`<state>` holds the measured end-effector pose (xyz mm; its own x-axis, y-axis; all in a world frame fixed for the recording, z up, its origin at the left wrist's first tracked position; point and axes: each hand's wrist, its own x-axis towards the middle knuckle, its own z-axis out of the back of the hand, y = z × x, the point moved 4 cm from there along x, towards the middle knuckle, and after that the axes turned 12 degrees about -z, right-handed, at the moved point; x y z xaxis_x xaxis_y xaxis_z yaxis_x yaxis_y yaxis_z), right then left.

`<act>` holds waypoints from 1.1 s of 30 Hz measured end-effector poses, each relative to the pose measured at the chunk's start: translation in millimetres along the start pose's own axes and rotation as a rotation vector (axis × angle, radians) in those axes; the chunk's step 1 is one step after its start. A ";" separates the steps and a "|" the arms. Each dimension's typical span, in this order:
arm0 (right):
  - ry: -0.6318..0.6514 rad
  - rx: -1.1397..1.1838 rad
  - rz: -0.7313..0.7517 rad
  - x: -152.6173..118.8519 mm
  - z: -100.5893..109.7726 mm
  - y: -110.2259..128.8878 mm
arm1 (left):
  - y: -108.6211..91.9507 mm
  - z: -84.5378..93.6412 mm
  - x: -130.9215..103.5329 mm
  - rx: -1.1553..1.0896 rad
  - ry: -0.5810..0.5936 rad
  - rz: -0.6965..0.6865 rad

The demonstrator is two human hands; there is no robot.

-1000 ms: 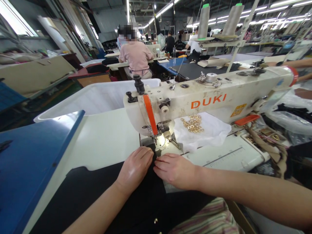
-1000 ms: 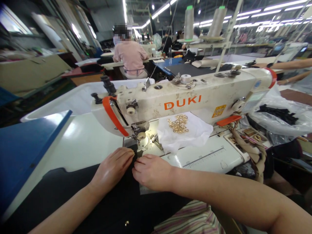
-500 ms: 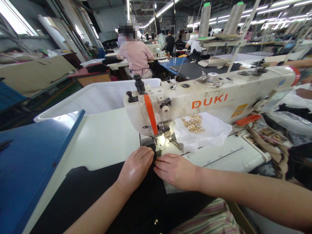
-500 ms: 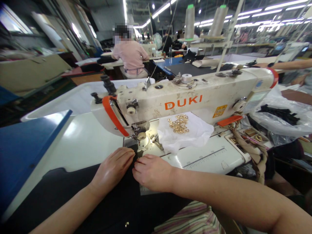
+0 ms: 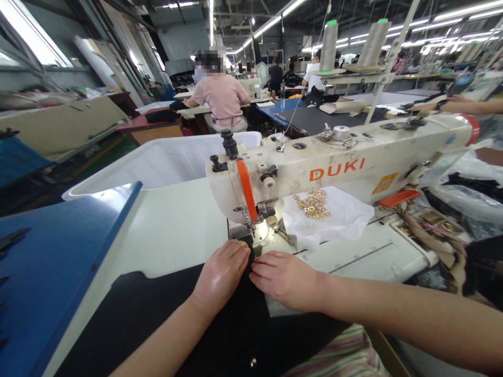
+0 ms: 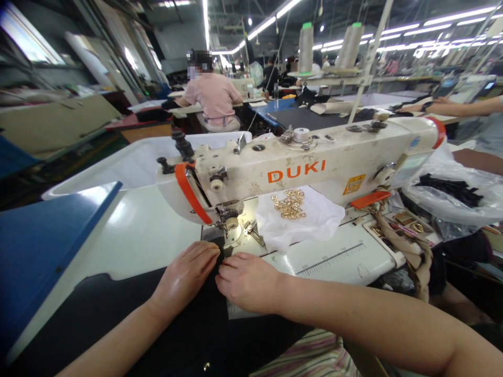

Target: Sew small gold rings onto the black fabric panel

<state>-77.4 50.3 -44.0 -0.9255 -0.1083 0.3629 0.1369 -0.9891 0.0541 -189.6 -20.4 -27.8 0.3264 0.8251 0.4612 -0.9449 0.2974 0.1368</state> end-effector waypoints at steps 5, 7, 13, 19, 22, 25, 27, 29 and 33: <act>0.002 -0.004 -0.011 -0.2 0.2 -0.7 | -0.2 0.1 0.7 -0.023 0.010 0.005; 0.003 -0.001 -0.009 0.0 0.4 -0.9 | 0.0 0.7 0.5 -0.026 0.003 0.012; 0.012 0.009 -0.008 1.4 1.6 -1.3 | 1.2 -0.1 -1.1 -0.014 -0.004 0.024; 0.009 0.002 -0.001 1.2 -0.3 -1.6 | 2.3 -2.1 -2.8 -0.038 -0.013 0.039; 0.004 0.004 -0.006 0.4 -1.0 -2.1 | 1.6 -1.4 -3.6 -0.014 -0.015 0.018; -0.004 0.005 -0.010 -0.3 -1.1 -2.1 | 1.1 -1.0 -4.2 0.011 -0.008 -0.001; -0.010 0.006 -0.011 -0.6 -0.8 -1.8 | 1.0 -1.0 -4.1 0.025 -0.005 -0.006; -0.018 0.007 -0.013 -0.6 0.0 -1.4 | 0.7 -0.9 -3.7 0.029 -0.003 -0.012; -0.034 0.010 -0.020 0.1 1.5 -1.5 | 1.0 -0.6 -3.1 0.019 0.001 0.008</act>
<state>-77.1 51.9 -42.6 -0.9156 -0.0844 0.3930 0.1220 -0.9900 0.0714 -191.5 -22.4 -29.6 0.3185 0.8279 0.4617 -0.9479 0.2815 0.1493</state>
